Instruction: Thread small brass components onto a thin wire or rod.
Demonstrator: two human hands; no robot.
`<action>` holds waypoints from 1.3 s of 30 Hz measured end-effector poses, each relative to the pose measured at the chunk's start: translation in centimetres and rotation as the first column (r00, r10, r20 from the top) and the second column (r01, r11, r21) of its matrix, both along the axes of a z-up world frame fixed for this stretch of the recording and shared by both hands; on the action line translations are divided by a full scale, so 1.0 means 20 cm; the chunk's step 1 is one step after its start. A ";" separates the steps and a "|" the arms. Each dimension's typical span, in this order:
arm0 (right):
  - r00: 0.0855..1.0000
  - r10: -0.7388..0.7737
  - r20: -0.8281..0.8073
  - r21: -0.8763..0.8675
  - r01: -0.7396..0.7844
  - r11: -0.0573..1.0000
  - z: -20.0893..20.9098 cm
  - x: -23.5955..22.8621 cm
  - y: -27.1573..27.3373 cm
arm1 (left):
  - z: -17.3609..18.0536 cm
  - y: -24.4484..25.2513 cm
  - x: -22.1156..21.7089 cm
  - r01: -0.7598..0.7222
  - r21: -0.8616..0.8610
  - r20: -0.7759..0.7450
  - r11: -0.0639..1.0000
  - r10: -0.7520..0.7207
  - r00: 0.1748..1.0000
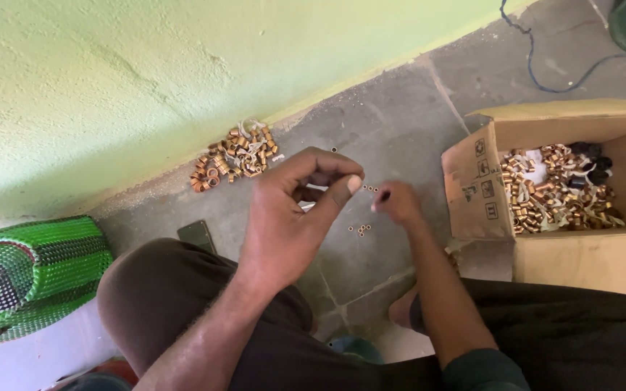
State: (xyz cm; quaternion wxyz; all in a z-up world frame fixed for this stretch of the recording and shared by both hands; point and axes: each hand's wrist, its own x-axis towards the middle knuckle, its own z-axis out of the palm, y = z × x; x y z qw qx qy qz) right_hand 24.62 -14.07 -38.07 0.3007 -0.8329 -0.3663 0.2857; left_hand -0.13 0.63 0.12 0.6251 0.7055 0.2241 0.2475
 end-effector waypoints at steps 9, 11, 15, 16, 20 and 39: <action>0.997 -0.059 0.058 -0.187 0.068 0.980 -0.32 -0.23 -0.21 | 0.04 -0.01 0.03 -0.010 0.049 -0.109 0.999 0.015 0.994; 0.999 -0.028 0.020 -0.150 0.031 0.988 -0.34 -0.19 -0.21 | 0.03 -0.01 0.03 -0.010 0.056 -0.122 0.998 0.017 0.992; 0.991 -0.019 -0.134 -0.205 -0.009 0.979 -0.29 -0.13 -0.16 | 0.02 0.01 0.04 0.002 0.100 -0.090 0.995 0.007 0.996; 0.991 -0.022 -0.134 -0.206 -0.006 0.978 -0.30 -0.11 -0.15 | 0.02 0.01 0.04 0.005 0.099 -0.090 0.995 0.004 0.996; 0.987 -0.159 0.015 -0.057 0.159 0.986 -0.30 -0.08 -0.11 | 0.02 0.01 0.05 0.014 0.086 -0.140 0.996 -0.002 0.990; 0.848 -0.418 0.326 -0.006 0.444 0.896 -0.06 -0.21 -0.18 | -0.01 -0.03 0.10 0.064 0.130 -0.158 0.990 -0.043 0.986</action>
